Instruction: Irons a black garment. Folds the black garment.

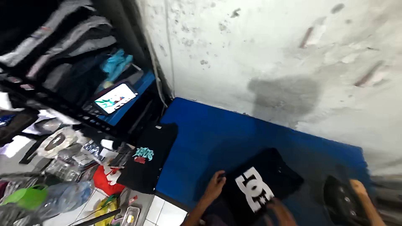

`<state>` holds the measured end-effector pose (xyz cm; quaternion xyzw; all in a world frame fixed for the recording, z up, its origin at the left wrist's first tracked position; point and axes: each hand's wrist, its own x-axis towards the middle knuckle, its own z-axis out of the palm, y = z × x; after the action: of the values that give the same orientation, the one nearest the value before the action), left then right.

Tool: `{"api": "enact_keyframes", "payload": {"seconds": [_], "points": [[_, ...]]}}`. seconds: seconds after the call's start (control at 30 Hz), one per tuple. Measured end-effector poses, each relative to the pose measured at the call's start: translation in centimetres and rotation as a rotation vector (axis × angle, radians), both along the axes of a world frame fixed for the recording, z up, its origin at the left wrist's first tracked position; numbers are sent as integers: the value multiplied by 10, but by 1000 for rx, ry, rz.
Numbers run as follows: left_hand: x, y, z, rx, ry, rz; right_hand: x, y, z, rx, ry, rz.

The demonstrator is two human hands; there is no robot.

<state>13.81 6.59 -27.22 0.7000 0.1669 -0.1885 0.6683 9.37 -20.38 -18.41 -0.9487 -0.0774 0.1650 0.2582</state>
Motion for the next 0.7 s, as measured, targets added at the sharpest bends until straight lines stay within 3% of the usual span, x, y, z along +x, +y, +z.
{"api": "enact_keyframes", "payload": {"seconds": [0.1, 0.23, 0.37, 0.47, 0.53, 0.63, 0.7], "points": [[-4, 1, -1, 152, -44, -103, 43, -115, 1, -147, -239, -297], [-11, 0, 3, 253, 13, -104, 81, -219, 4, -353, -252, -623], [-8, -4, 9, 344, 75, -106, 100, -246, -18, -442, -33, -586], [-1, -8, 13, 432, 107, -126, 109, -246, -18, -433, 86, -678], [-2, -10, 11, 440, 99, -103, 115, -252, -9, -259, 199, -859], [-7, -10, 3, 430, 59, -44, 127, -261, 7, 327, 374, -1058], [-6, -11, -2, 415, 30, -9, 132, -245, 25, 742, 466, -1048]]}}
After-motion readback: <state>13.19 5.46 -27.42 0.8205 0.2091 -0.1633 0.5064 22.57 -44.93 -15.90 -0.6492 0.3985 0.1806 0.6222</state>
